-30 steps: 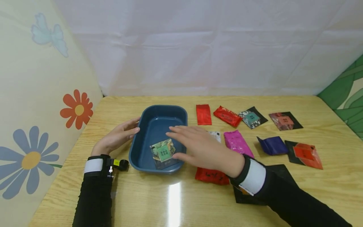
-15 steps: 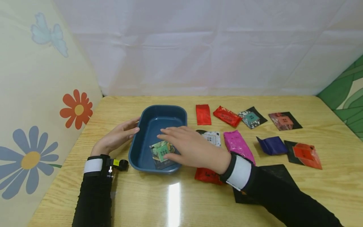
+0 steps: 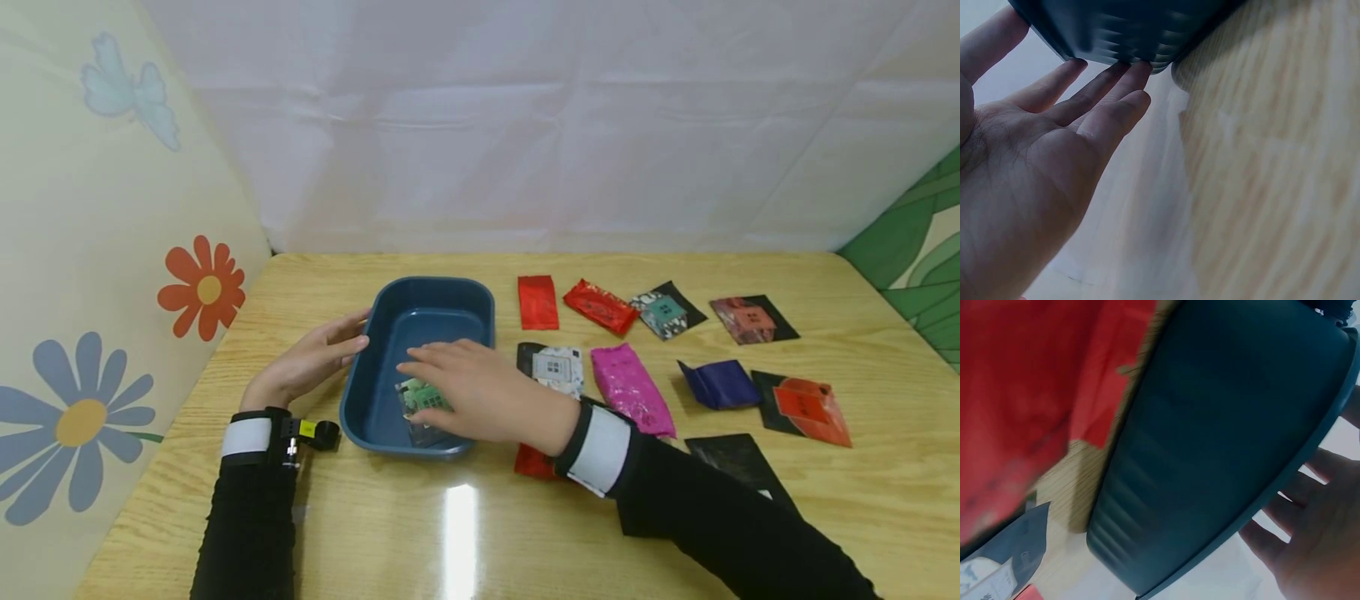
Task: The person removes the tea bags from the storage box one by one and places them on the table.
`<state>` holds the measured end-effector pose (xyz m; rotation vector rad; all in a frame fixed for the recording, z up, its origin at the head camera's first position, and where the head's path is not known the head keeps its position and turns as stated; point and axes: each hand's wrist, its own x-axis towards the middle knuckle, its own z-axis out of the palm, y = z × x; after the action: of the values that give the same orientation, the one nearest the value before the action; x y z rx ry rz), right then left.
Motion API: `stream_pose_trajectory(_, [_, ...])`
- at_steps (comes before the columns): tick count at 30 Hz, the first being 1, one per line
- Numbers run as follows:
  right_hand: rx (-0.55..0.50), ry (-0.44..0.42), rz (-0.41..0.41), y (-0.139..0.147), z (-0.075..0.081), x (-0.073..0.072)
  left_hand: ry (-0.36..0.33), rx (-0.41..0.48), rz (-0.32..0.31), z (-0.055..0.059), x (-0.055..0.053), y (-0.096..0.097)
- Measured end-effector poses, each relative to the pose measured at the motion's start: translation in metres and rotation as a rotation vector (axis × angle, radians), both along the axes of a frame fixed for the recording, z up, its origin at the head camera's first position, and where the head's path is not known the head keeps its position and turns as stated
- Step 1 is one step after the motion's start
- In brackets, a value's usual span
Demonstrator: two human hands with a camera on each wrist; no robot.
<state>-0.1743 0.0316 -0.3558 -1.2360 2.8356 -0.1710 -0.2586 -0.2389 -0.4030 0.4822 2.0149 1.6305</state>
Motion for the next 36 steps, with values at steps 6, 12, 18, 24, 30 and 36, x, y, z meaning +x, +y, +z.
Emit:
stream_pose_trajectory(6, [0.062,-0.020,0.005,-0.006,-0.003,-0.003,-0.001,0.004,-0.001,0.000,-0.001,0.000])
stream_pose_trajectory(12, [0.143,-0.026,-0.001,-0.013,-0.004,-0.007,-0.002,0.008,-0.004,0.001,0.000,-0.001])
stream_pose_trajectory(18, [0.255,-0.043,-0.005,-0.022,-0.006,-0.012,0.006,0.003,-0.005,0.000,0.001,-0.002])
stream_pose_trajectory(24, [0.359,-0.091,-0.023,-0.027,-0.008,-0.015,0.000,0.011,-0.005,0.000,0.002,-0.003])
stream_pose_trajectory(30, [0.385,-0.101,-0.035,-0.025,-0.012,-0.017,0.005,-0.005,-0.001,0.001,0.003,-0.002])
stream_pose_trajectory(36, [0.379,-0.125,-0.032,-0.023,-0.012,-0.018,0.006,-0.015,0.001,0.001,0.002,0.000])
